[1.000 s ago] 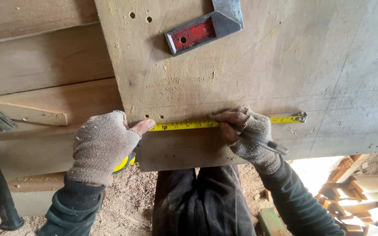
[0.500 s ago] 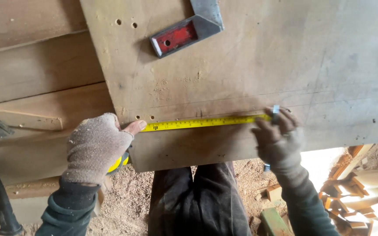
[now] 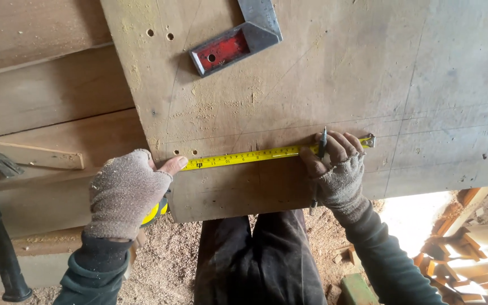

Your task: Measuring and drawing layout lines on a plywood sheet using a tape measure, square, and wooden guide.

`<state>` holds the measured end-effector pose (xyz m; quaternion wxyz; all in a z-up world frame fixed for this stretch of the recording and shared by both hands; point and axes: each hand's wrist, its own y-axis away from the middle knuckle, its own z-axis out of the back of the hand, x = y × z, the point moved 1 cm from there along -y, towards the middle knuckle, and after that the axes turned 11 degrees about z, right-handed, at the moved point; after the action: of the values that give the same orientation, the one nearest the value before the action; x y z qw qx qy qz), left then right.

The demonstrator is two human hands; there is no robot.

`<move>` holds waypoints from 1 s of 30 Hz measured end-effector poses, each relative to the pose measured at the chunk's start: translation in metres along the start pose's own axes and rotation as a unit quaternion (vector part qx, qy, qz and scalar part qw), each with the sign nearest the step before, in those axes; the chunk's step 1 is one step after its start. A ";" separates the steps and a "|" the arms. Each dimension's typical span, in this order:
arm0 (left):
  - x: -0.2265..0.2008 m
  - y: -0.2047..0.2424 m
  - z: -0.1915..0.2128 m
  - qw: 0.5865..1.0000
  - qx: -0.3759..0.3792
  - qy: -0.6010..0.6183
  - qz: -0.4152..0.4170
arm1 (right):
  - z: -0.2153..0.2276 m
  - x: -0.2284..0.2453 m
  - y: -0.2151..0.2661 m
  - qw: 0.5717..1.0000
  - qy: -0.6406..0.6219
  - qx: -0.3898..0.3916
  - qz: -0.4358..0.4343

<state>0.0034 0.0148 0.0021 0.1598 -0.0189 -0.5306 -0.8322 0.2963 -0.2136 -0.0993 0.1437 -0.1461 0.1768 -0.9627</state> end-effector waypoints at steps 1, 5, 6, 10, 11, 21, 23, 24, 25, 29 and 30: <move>0.000 0.001 0.000 1.000 0.003 0.001 0.001 | -0.001 0.000 0.001 1.000 -0.002 -0.003 -0.005; 0.000 0.002 0.003 0.999 0.012 0.047 -0.003 | 0.002 0.001 -0.005 1.000 -0.014 -0.014 -0.010; -0.001 0.005 0.004 0.999 0.012 0.049 -0.002 | 0.001 0.001 -0.005 1.000 -0.014 -0.014 -0.008; -0.004 0.010 0.006 1.000 0.015 0.001 0.011 | -0.006 0.002 0.003 1.000 0.007 -0.023 -0.008; -0.007 0.011 0.003 1.000 0.012 -0.012 0.011 | -0.003 0.000 0.009 0.999 0.038 -0.018 -0.006; -0.003 -0.009 -0.013 0.989 -0.031 -0.135 0.056 | 0.084 0.005 0.038 0.952 0.127 -0.079 -0.265; -0.001 -0.011 -0.017 0.986 -0.063 -0.150 0.044 | 0.091 -0.002 0.053 0.912 0.158 0.018 -0.379; 0.001 -0.013 -0.021 0.985 -0.065 -0.154 0.040 | 0.086 -0.003 0.043 0.909 0.161 0.016 -0.384; 0.002 -0.016 -0.024 0.980 -0.078 -0.177 0.042 | 0.081 -0.003 0.035 0.908 0.086 0.045 -0.407; -0.010 -0.009 -0.028 0.976 -0.055 -0.192 0.085 | 0.076 -0.007 0.010 0.804 -0.148 -0.032 -0.575; -0.012 -0.006 -0.030 0.976 -0.055 -0.193 0.086 | 0.079 -0.010 0.002 0.803 -0.149 -0.032 -0.576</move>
<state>0.0173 -0.0067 -0.0192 0.1246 -0.2336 -0.5009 -0.8240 0.3320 -0.2354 -0.0312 -0.4174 -0.3672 0.0671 -0.8285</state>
